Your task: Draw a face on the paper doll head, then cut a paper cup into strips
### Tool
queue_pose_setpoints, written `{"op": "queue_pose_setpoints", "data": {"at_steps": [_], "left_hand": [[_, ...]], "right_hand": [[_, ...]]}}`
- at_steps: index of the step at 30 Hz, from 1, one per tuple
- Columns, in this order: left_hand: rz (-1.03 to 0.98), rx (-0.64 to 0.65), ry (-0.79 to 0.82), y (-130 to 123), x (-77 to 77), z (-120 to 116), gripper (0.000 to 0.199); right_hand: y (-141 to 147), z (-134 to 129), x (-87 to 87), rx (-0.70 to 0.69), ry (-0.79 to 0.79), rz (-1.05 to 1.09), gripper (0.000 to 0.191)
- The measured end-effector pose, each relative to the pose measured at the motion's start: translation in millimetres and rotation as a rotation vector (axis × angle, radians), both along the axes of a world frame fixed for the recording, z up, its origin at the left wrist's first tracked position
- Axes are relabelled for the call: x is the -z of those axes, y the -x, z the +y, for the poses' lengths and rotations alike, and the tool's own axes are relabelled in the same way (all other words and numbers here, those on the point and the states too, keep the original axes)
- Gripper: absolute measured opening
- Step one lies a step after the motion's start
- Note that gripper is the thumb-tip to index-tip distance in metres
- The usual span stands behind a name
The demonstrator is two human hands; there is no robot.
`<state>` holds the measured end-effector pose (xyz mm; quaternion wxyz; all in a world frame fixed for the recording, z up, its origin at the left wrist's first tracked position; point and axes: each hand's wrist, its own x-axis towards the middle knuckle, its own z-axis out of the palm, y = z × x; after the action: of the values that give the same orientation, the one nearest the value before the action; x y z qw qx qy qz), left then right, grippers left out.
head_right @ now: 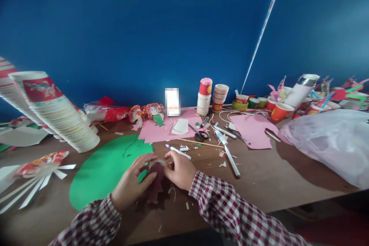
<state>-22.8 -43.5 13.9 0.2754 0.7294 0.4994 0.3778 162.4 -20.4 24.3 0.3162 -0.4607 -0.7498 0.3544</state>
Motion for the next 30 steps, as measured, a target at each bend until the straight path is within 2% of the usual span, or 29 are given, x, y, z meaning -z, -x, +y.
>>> {"op": "queue_pose_setpoints", "data": {"at_steps": [6,9,12,16,19,21,22,24,25,27,30], "left_hand": [[-0.125,0.013,0.047,-0.4,2.7,0.2,0.040],[-0.185,0.027,0.073,0.1,-0.8,-1.0,0.038],[-0.249,-0.030,0.063,2.7,-7.0,-2.4,0.037],[-0.449,-0.199,0.094,7.6,-25.7,-3.0,0.039],[-0.565,-0.247,0.344,8.2,-46.2,-4.0,0.048],[-0.653,-0.200,0.620,6.1,-56.7,-5.3,0.052],[-0.693,-0.117,0.752,4.4,-59.5,-6.0,0.052],[-0.750,0.080,0.905,0.6,-59.8,-7.0,0.048],[-0.766,0.160,0.932,-1.1,-57.7,-7.3,0.046],[-0.784,0.223,0.915,-3.7,-50.9,-7.3,0.044],[-0.849,0.167,0.825,-5.6,-41.7,-7.9,0.040]], "right_hand": [[0.8,1.6,3.6,-0.062,0.068,0.063,0.014],[0.7,-0.2,1.4,-0.068,0.023,0.029,0.016],[-0.9,-2.4,-6.0,-0.075,-0.029,0.008,0.017],[-6.4,-2.1,-21.5,-0.115,-0.239,0.006,0.015],[-10.0,0.8,-31.0,-0.157,-0.445,-0.026,0.009],[-10.4,2.5,-34.8,-0.188,-0.530,-0.066,0.010],[-9.9,2.9,-36.1,-0.216,-0.556,-0.081,0.011],[-8.5,1.9,-37.9,-0.270,-0.578,-0.093,0.012],[-7.9,0.6,-38.4,-0.281,-0.572,-0.089,0.014],[-8.0,-3.0,-38.8,-0.262,-0.530,-0.043,0.021],[-13.6,-8.4,-37.7,-0.138,-0.349,0.125,0.040]]}}
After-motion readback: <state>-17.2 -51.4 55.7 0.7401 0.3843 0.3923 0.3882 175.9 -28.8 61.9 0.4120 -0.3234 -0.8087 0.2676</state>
